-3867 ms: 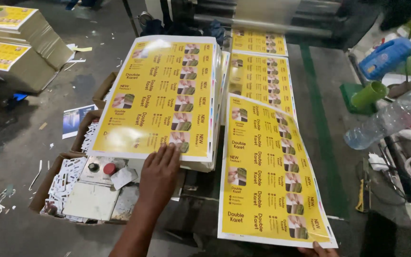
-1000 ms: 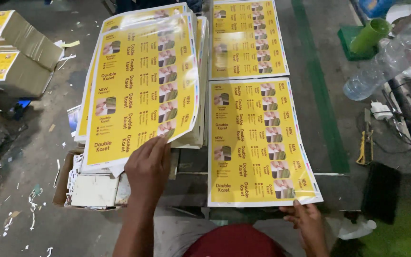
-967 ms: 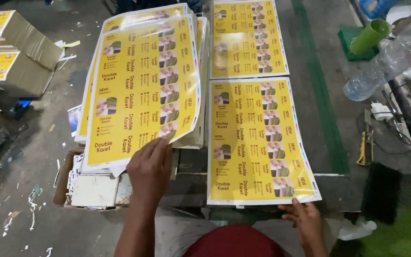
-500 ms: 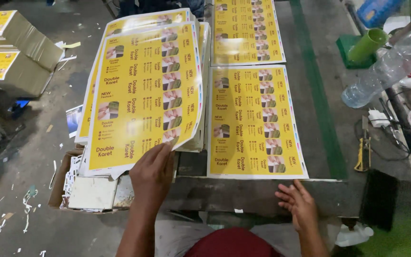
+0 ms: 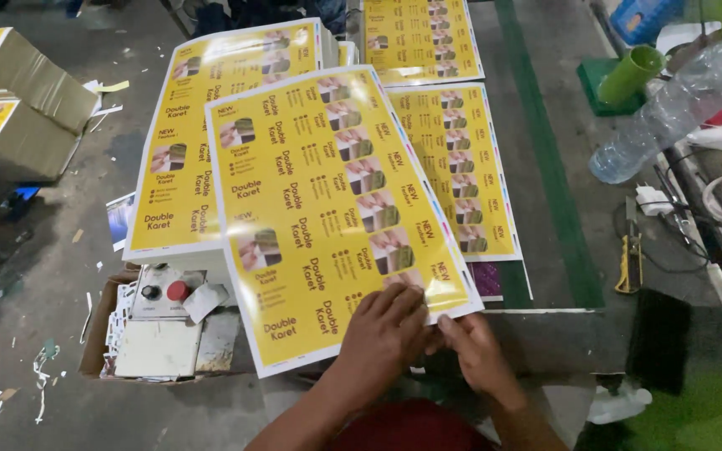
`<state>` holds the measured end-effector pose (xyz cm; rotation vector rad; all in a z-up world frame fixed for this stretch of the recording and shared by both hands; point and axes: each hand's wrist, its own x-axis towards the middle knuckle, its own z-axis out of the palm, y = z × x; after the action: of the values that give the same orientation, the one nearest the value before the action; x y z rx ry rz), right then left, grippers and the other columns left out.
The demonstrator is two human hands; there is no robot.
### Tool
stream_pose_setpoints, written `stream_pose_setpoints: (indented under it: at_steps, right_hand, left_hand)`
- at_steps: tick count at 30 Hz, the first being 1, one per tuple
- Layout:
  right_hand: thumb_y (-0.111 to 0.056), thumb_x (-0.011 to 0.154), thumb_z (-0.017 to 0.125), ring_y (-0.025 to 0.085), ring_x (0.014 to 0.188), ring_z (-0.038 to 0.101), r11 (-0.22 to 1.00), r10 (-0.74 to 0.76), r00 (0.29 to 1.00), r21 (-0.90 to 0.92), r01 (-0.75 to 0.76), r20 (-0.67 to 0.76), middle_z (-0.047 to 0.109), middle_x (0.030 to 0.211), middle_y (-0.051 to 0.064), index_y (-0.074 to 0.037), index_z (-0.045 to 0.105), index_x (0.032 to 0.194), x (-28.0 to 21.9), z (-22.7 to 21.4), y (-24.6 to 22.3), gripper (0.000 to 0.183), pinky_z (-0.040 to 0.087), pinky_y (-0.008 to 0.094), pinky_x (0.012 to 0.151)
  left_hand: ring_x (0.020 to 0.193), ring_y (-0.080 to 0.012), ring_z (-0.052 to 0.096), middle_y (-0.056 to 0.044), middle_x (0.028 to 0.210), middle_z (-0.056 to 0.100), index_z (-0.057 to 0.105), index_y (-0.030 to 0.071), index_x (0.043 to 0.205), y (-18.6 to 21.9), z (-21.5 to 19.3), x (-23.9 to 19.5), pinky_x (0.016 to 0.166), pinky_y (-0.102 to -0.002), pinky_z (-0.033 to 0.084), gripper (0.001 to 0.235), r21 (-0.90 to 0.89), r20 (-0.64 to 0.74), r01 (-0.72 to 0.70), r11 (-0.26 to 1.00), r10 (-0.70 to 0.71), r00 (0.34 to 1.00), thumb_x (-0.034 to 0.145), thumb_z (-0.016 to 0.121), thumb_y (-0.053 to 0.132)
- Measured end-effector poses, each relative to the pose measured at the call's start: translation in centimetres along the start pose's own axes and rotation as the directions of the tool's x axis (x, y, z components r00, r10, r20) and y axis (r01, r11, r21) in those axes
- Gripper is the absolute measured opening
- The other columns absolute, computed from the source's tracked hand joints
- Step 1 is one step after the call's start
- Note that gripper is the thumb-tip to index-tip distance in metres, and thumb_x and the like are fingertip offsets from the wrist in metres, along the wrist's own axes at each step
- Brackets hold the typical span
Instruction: Inspecting and sorting stacks of printed yellow sheets on a workbench.
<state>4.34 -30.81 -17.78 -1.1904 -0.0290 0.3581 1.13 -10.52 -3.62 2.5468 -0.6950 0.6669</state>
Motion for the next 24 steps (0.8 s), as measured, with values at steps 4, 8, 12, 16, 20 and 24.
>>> stream_pose_setpoints:
  at_steps: [4, 8, 12, 16, 20, 24]
  right_hand:
    - [-0.006, 0.099, 0.061, 0.025, 0.071, 0.066, 0.989, 0.024, 0.997, 0.147, -0.012, -0.076, 0.072, 0.095, 0.022, 0.011, 0.065, 0.120, 0.1, -0.3, -2.2, 0.027, 0.057, 0.037, 0.057]
    - [-0.006, 0.101, 0.057, 0.026, 0.067, 0.069, 0.987, -0.002, 0.983, 0.160, 0.031, -0.181, 0.072, 0.092, 0.023, 0.009, 0.058, 0.125, -1.0, -5.1, -0.8, 0.029, 0.054, 0.034, 0.052]
    - [-0.007, 0.105, 0.053, 0.025, 0.069, 0.066, 0.998, -0.012, 0.941, 0.057, 0.033, -0.337, 0.069, 0.090, 0.021, 0.009, 0.058, 0.128, -2.6, -9.0, 0.6, 0.029, 0.049, 0.034, 0.056]
    - [-0.008, 0.102, 0.059, 0.024, 0.067, 0.065, 0.997, 0.010, 0.923, 0.077, 0.021, -0.384, 0.070, 0.089, 0.022, 0.009, 0.058, 0.124, -4.1, -14.0, 2.9, 0.027, 0.050, 0.034, 0.054]
    - [-0.005, 0.105, 0.056, 0.026, 0.070, 0.061, 0.996, 0.090, 0.866, 0.029, -0.086, -0.492, 0.066, 0.090, 0.022, 0.009, 0.058, 0.126, -5.9, -16.0, 2.6, 0.025, 0.049, 0.037, 0.054]
    - [-0.005, 0.107, 0.055, 0.031, 0.074, 0.064, 0.982, 0.158, 0.806, 0.003, -0.190, -0.571, 0.066, 0.091, 0.029, 0.014, 0.054, 0.132, -7.1, -18.4, 4.1, 0.031, 0.049, 0.039, 0.058]
  left_hand:
    - [0.129, -0.0388, 0.056, -0.021, 0.134, 0.063, 0.065, -0.002, 0.124, -1.2, -1.9, -0.4, 0.104, -0.047, 0.041, 0.040, -0.035, 0.058, 0.035, 0.999, -0.032, 0.998, 0.097, 0.065, 0.027]
    - [0.136, -0.0336, 0.054, -0.017, 0.141, 0.063, 0.065, 0.002, 0.130, -6.0, -3.5, -2.0, 0.110, -0.049, 0.041, 0.046, 0.176, -0.050, 0.220, 0.959, -0.215, 0.975, 0.094, 0.069, 0.030]
    - [0.127, -0.0341, 0.064, -0.018, 0.132, 0.071, 0.071, 0.002, 0.124, -11.3, -5.2, -2.4, 0.103, -0.047, 0.049, 0.042, 0.307, -0.243, 0.375, 0.875, -0.309, 0.919, 0.084, 0.079, 0.015]
    - [0.146, -0.0389, 0.047, -0.022, 0.154, 0.054, 0.053, 0.002, 0.148, -14.5, -4.0, -4.3, 0.115, -0.050, 0.038, 0.067, 0.416, -0.219, 0.376, 0.828, -0.310, 0.925, 0.096, 0.069, 0.040]
    - [0.153, -0.0333, 0.037, -0.019, 0.161, 0.045, 0.051, -0.002, 0.147, -14.2, -3.4, -5.4, 0.122, -0.051, 0.026, 0.077, 0.525, -0.119, 0.391, 0.755, -0.390, 0.913, 0.097, 0.058, 0.056]
    - [0.130, -0.0301, 0.065, -0.014, 0.135, 0.071, 0.070, 0.004, 0.123, -11.5, -5.8, -4.1, 0.101, -0.043, 0.049, 0.035, 0.537, -0.191, 0.379, 0.754, -0.330, 0.925, 0.094, 0.068, 0.024]
